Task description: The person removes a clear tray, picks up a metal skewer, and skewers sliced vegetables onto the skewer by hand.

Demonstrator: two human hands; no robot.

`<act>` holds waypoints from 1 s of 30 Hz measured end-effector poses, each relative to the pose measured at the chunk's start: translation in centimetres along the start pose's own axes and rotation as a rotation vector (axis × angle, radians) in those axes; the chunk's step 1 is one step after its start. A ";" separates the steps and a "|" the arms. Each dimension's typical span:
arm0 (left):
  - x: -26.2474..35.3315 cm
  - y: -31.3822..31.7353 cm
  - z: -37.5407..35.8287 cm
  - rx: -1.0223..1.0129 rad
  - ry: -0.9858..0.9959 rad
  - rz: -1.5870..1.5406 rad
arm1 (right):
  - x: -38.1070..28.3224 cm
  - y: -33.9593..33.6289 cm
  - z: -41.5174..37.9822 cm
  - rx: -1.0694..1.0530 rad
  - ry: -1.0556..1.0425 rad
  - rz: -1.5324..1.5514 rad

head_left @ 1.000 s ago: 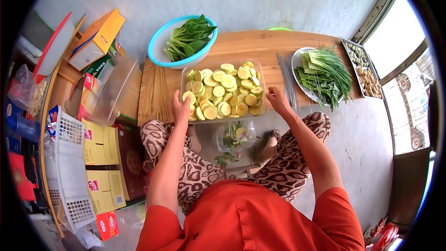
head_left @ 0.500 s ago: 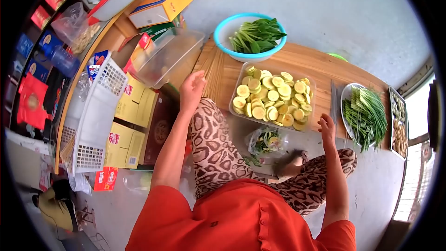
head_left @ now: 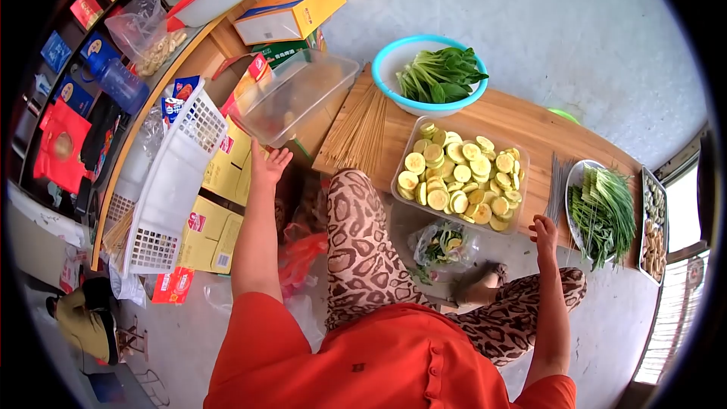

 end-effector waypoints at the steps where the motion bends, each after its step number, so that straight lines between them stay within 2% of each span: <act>1: -0.1 1.4 0.6 -0.122 -0.056 0.086 | 0.2 -0.1 0.1 0.010 0.007 0.013; 2: -0.6 2.6 0.9 -0.243 -0.110 0.173 | 0.2 -0.1 0.1 0.012 0.006 0.013; 3: -0.9 3.2 1.5 -0.243 -0.112 0.172 | 0.1 -0.2 -0.2 0.014 0.008 -0.002; 5: -1.5 1.9 2.7 0.031 -0.105 0.142 | 0.0 -0.4 -0.4 0.020 0.007 -0.014; 6: -1.5 1.7 3.6 0.025 -0.104 0.140 | 0.4 -0.2 -0.2 0.015 0.012 -0.021; 8: -0.6 2.7 5.4 -0.131 -0.028 0.077 | 0.4 -0.2 -0.1 0.012 0.017 -0.023; 12: -1.0 3.9 1.5 -0.079 -0.065 0.036 | 0.0 0.0 -0.3 0.014 -0.022 -0.010; 14: -1.4 5.5 -1.8 -0.195 -0.011 0.081 | 0.0 0.3 0.2 -0.001 -0.031 -0.018; 16: -1.4 7.5 -1.3 -0.817 0.201 0.926 | -0.1 0.0 -0.2 0.028 -0.017 -0.044; 18: -2.8 9.2 -4.3 -0.762 -0.142 0.443 | 0.1 -0.3 0.2 0.044 -0.043 -0.044; 20: -3.8 11.1 -7.7 -0.447 -0.155 0.198 | -1.0 -0.9 -0.1 0.098 -0.054 -0.039; 24: -8.5 16.9 -14.0 -0.499 -0.153 0.263 | -3.0 -1.5 -0.6 0.134 -0.108 0.023; 30: -22.0 23.8 -20.5 -0.666 -0.362 0.373 | -3.0 -3.3 -0.9 0.157 -0.086 0.095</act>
Point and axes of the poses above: each hand's wrist, its own z-axis towards the middle knuckle, its own y-axis out of the palm, x = y × z, the point moved 10 cm from there along z, towards the middle knuckle, and after that the axes turned 15 degrees about -z, right-handed, at the moved point
